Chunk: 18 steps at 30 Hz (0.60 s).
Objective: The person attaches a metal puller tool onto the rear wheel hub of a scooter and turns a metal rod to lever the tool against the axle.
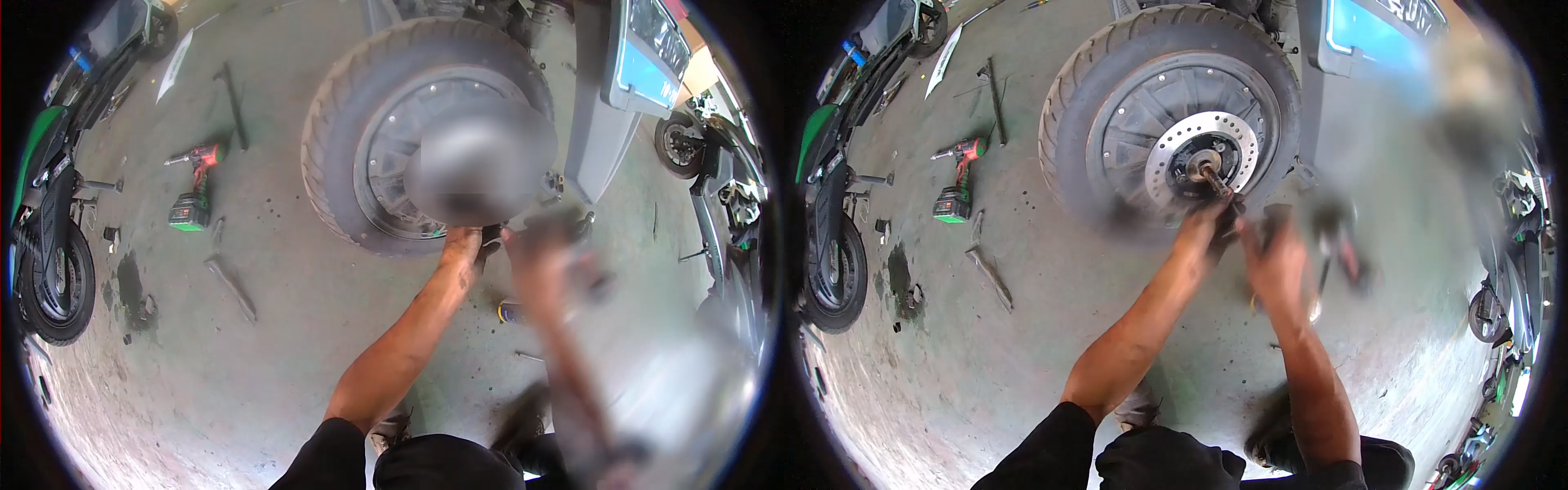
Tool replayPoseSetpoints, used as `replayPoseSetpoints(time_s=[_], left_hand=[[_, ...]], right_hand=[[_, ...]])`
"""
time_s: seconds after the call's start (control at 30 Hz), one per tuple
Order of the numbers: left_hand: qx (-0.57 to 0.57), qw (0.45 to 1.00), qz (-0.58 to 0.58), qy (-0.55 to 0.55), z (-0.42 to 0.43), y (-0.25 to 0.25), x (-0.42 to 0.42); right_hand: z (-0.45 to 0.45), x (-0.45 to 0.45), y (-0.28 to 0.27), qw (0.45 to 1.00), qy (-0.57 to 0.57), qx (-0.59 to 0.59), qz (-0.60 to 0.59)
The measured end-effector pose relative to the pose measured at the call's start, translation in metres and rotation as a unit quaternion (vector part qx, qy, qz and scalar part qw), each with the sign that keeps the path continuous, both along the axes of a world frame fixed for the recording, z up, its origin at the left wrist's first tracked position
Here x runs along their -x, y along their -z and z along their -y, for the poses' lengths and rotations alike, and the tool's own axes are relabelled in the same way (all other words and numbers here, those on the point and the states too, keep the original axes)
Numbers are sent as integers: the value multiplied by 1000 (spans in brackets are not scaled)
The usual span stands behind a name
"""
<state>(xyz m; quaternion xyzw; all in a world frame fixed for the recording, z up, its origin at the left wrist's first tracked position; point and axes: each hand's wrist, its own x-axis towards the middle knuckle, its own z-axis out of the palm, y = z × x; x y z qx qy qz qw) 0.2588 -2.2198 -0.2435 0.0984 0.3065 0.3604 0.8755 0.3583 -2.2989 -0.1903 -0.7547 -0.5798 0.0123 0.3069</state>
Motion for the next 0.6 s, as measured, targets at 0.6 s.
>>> replayPoseSetpoints(time_s=[0.6], left_hand=[[-26, 999, -5, -27, -4, 8, -2]], right_hand=[[-6, -28, 35, 975, -66, -11, -210]])
